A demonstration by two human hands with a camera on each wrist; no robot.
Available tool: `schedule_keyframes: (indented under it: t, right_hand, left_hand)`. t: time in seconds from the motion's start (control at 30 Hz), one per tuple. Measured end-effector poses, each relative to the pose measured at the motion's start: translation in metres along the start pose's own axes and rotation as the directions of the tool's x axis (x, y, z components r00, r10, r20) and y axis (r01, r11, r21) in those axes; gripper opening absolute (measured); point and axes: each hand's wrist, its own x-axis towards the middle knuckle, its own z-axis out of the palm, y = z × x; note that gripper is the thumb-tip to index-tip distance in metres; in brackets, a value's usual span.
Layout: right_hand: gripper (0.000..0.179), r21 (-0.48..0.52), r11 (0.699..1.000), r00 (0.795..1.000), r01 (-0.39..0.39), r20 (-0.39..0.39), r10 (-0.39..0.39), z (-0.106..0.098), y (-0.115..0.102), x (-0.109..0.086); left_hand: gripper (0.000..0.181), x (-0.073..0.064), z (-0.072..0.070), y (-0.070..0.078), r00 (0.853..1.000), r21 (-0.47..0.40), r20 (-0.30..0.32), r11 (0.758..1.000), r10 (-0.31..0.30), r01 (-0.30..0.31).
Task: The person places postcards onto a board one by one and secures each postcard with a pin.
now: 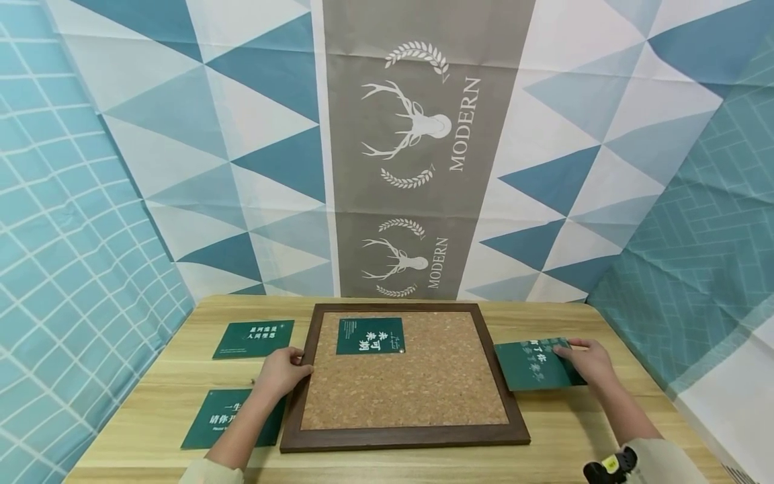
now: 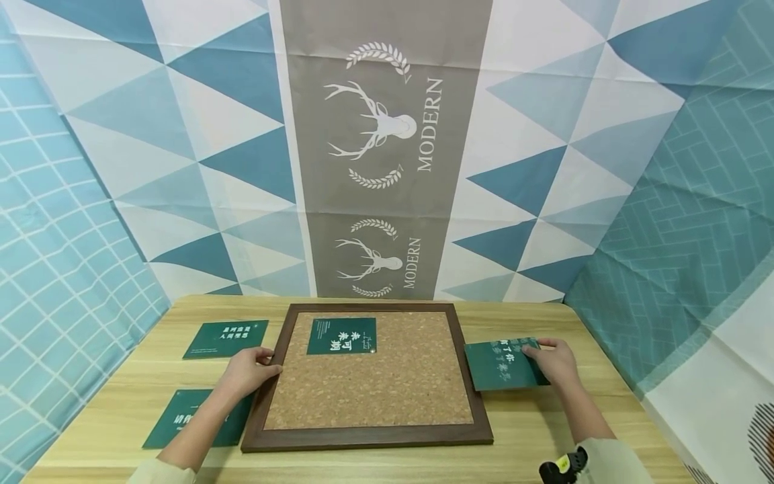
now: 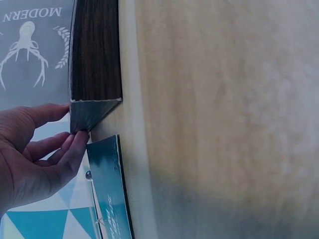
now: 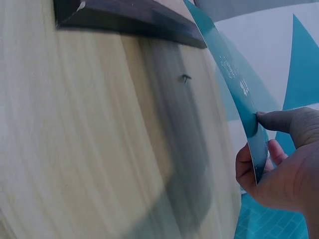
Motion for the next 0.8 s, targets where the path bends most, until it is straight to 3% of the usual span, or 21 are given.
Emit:
schedule_keyframes:
  t: [0.8]
  right_hand:
    - [0.066, 0.039, 0.997, 0.997, 0.074, 0.019, -0.074, 0.033, -0.03, 0.005]
  left_hand:
    - [0.043, 0.0, 0.0, 0.001, 1.0, 0.0, -0.001, 1.0, -0.013, 0.013]
